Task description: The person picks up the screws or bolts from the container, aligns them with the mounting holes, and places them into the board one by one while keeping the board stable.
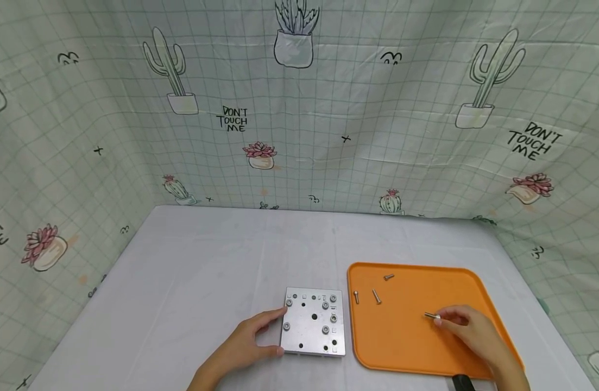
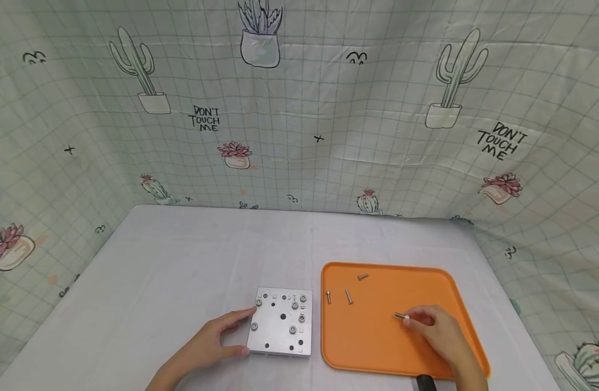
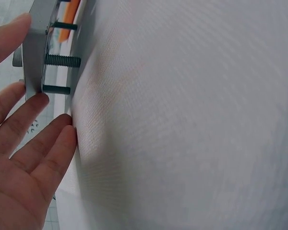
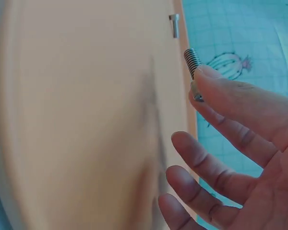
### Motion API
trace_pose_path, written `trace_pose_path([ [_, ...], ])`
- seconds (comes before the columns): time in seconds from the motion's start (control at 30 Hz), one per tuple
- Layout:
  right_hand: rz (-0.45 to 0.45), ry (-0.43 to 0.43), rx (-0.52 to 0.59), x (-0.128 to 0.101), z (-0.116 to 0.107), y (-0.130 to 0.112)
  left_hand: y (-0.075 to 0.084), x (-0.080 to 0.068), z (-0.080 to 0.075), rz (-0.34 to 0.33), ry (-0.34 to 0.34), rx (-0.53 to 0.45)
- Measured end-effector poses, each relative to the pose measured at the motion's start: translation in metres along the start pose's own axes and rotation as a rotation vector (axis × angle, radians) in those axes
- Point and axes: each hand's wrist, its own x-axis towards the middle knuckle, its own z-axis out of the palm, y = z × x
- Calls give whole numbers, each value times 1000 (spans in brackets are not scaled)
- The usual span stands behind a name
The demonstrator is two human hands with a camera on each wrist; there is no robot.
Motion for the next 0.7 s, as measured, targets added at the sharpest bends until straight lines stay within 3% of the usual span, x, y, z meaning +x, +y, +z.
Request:
trace_pose_path([
  [0.2,-92,89,-71,-7,2,-13,2,-1,0,-7,-3,-5],
  [0.43,-330,258,-48,-15,11,-40,1,0,0,-5,4,11],
  [0.7,-437,299,-42,-27,22,-72,-1,0,1,2,11,26],
])
